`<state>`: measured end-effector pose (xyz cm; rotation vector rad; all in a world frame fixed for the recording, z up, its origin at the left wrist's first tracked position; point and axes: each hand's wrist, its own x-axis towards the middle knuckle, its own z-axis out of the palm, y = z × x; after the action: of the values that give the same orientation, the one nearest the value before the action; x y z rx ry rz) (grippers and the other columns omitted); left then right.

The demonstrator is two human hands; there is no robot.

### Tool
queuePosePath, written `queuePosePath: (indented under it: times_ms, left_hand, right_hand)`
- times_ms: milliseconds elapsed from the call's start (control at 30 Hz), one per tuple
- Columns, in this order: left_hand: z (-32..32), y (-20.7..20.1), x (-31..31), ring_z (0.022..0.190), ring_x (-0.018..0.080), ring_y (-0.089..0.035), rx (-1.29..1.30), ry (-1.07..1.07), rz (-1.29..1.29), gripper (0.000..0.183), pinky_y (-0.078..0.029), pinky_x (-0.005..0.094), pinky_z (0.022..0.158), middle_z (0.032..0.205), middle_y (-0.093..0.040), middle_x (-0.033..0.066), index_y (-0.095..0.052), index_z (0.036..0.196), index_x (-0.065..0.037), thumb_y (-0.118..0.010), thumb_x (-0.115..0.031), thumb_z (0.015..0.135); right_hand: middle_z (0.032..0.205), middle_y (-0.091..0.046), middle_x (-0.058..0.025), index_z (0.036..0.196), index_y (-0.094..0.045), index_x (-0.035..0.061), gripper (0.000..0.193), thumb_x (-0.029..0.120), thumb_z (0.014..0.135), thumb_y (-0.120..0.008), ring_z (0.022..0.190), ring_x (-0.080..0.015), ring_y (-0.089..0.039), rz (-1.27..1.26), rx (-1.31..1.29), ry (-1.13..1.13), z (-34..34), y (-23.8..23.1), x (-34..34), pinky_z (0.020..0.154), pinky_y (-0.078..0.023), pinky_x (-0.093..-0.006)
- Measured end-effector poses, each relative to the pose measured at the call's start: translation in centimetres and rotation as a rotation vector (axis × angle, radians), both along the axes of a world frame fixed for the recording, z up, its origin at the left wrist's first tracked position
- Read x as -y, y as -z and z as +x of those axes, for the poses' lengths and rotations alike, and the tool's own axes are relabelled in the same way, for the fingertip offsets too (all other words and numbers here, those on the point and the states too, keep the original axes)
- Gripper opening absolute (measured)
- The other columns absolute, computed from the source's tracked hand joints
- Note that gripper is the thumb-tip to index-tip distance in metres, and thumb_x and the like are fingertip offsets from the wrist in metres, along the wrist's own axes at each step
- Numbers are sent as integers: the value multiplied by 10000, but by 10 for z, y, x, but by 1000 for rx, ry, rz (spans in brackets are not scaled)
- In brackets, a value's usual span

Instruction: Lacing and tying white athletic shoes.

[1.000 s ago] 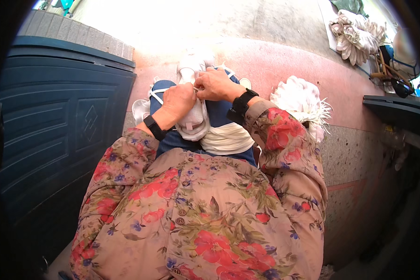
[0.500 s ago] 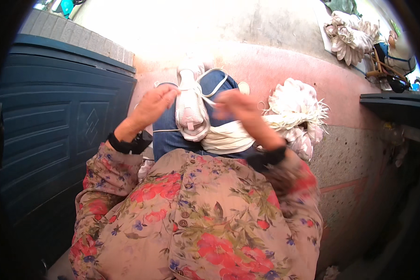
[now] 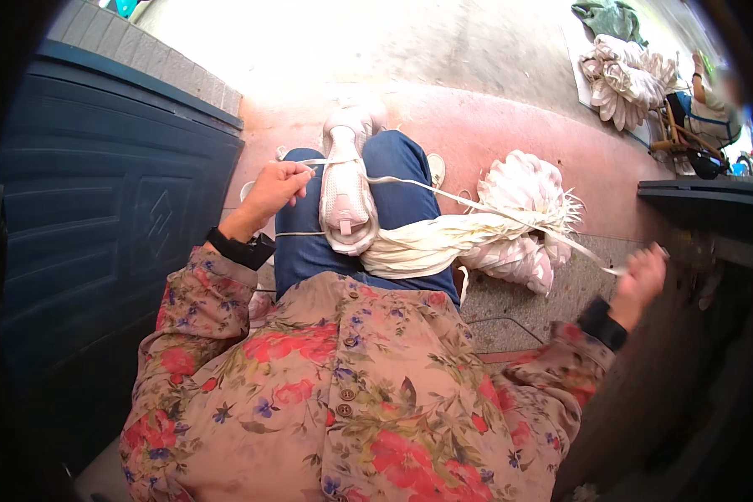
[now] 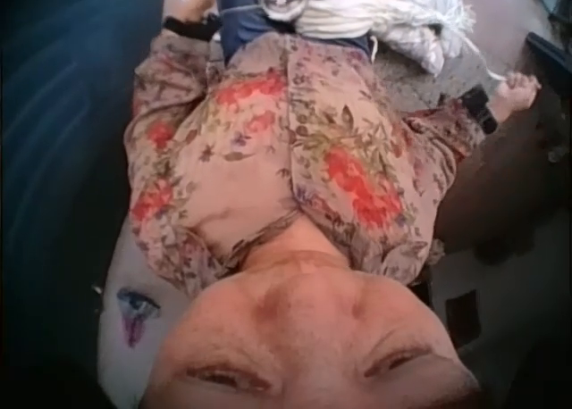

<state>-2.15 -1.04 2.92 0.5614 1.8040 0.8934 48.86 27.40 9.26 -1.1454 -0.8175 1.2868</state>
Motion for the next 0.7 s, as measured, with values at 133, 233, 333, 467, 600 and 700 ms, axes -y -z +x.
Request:
queuePosePath:
  times_ms: [133,233,333,467,600,700]
  left_hand:
    - [9,32,8,568,62,-498,-254,-13,119,208,-396,210,517,638,-573,10,-619,824,17,-539,-175,823]
    - [12,43,4,633,211,-585,-574,61,103,202,-440,298,574,713,-625,80,-626,816,-11,-540,-193,801]
    - [16,40,-6,722,316,-585,-763,141,33,198,-438,376,609,763,-619,120,-634,789,-65,-522,-228,788]
    - [19,42,-16,766,279,-543,-1050,225,52,171,-385,419,647,737,-604,76,-626,744,-92,-510,-210,783]
    - [15,41,-20,789,261,-512,-1190,365,95,143,-349,408,685,723,-584,47,-618,715,-113,-512,-188,775]
    - [12,37,-26,767,254,-515,-1297,457,162,125,-347,399,679,705,-577,48,-612,696,-119,-529,-184,762]
  right_hand:
    - [616,-441,53,976,-570,82,206,81,843,-413,464,-59,-366,-121,484,-497,-189,54,43,410,-299,-217]
    - [758,-594,-83,873,-597,32,188,202,839,-523,687,-155,-532,332,624,-1090,-300,99,88,634,-433,-301]
    - [755,-602,-162,854,-573,38,202,231,802,-547,709,-302,-588,481,834,-1375,-365,88,129,635,-449,-376]
    - [748,-583,-191,846,-549,39,204,233,785,-553,750,-359,-566,626,935,-1379,-381,106,133,645,-439,-421]
    - [719,-580,-189,834,-535,44,207,244,783,-555,737,-364,-563,548,943,-1325,-380,114,134,639,-427,-445]
    - [726,-578,-200,827,-530,37,221,254,792,-545,737,-369,-560,567,948,-1270,-379,114,137,640,-422,-452]
